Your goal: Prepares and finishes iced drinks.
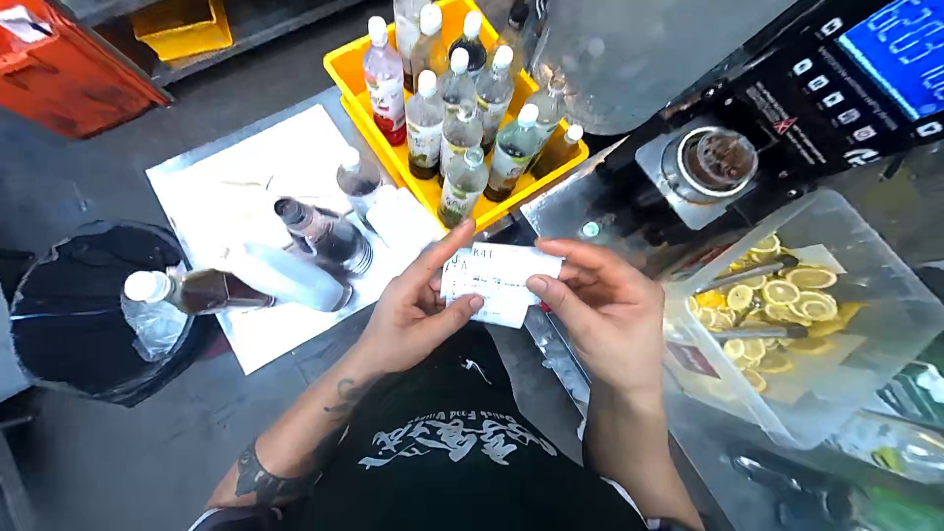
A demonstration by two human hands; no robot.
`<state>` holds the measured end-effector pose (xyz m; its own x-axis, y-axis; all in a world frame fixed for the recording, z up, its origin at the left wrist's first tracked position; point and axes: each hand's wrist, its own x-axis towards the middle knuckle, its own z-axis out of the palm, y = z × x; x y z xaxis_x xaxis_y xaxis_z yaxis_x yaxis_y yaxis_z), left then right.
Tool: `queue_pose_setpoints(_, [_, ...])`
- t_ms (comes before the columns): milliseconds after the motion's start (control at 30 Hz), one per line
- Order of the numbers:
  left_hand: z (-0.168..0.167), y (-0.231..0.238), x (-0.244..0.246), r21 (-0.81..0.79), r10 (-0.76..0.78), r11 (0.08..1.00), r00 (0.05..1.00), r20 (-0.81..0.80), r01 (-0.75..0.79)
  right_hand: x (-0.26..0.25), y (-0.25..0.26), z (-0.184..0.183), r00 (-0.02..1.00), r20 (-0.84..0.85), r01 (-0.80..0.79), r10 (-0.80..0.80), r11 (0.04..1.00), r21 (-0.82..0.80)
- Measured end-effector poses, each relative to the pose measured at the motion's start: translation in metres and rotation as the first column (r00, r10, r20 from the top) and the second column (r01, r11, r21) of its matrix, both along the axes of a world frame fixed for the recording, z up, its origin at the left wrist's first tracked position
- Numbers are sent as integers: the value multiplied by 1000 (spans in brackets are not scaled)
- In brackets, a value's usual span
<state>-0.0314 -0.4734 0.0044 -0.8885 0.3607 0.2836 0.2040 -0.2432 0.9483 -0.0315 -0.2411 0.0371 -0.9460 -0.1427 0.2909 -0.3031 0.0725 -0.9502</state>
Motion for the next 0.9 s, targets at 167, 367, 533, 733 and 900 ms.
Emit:
queue_pose_setpoints(167, [-3,-18,36,32,11,999,998,58,-13,34,-12,-1,1000,-8,24,-24,995,92])
queue_pose_setpoints(367, [-1,-27,53,89,29,995,998,64,-35,56,-7,-5,958,-93,275,-272,961,19])
queue_pose_setpoints(533, [8,-25,60,81,97,992,995,31,-99,65,-5,-8,957,-30,286,-287,932,223])
queue_pose_setpoints(733, [15,-15,64,50,108,993,994,9,-108,72,-13,5,992,109,57,-72,990,132])
queue_pose_setpoints(900, [15,-18,68,36,78,996,997,19,-79,78,-18,2,991,87,90,-100,990,111])
